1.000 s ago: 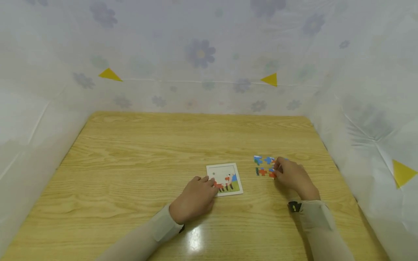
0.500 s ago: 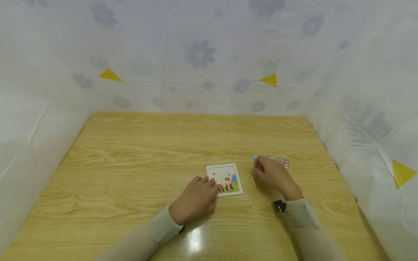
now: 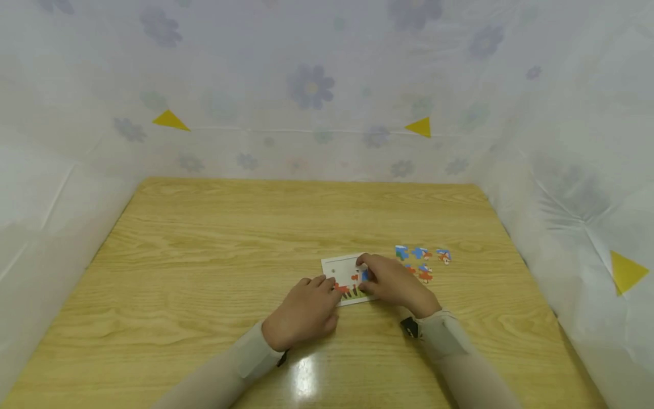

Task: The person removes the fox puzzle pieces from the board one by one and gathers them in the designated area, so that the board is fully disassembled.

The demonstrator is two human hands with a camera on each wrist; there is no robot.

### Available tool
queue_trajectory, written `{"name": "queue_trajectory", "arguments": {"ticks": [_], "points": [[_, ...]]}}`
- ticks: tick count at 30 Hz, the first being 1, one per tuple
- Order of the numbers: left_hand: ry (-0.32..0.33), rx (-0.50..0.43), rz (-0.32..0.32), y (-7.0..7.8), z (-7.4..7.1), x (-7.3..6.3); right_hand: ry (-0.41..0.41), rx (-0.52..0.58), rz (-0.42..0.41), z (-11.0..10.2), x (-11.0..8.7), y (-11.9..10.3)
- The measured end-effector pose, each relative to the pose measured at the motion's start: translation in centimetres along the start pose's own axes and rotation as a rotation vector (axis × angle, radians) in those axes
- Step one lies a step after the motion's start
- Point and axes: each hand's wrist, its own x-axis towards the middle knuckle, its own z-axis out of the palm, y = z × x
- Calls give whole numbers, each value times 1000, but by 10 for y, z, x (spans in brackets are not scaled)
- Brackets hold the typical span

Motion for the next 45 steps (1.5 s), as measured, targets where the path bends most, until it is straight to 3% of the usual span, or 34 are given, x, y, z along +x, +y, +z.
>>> {"name": "queue_trajectory", "arguments": {"ticks": [5,11,17,23,29,45], "points": [[-59,-9,-16,4,-3,0,-17,44,28,2,5,-2],[-95,13,23,19,-7,0,-28,103,69,3,11,-2],[-138,39,39,28,3,1,-42,127,118,4,19,-10],[-107,96,45,29,14,3,-39,176,158,6,28,-16],[-76,102,48,30,15,2,-38,174,155,9,31,-17],[-122,102,44,30,12,0,-36,57,128,12,24,-20]]}}
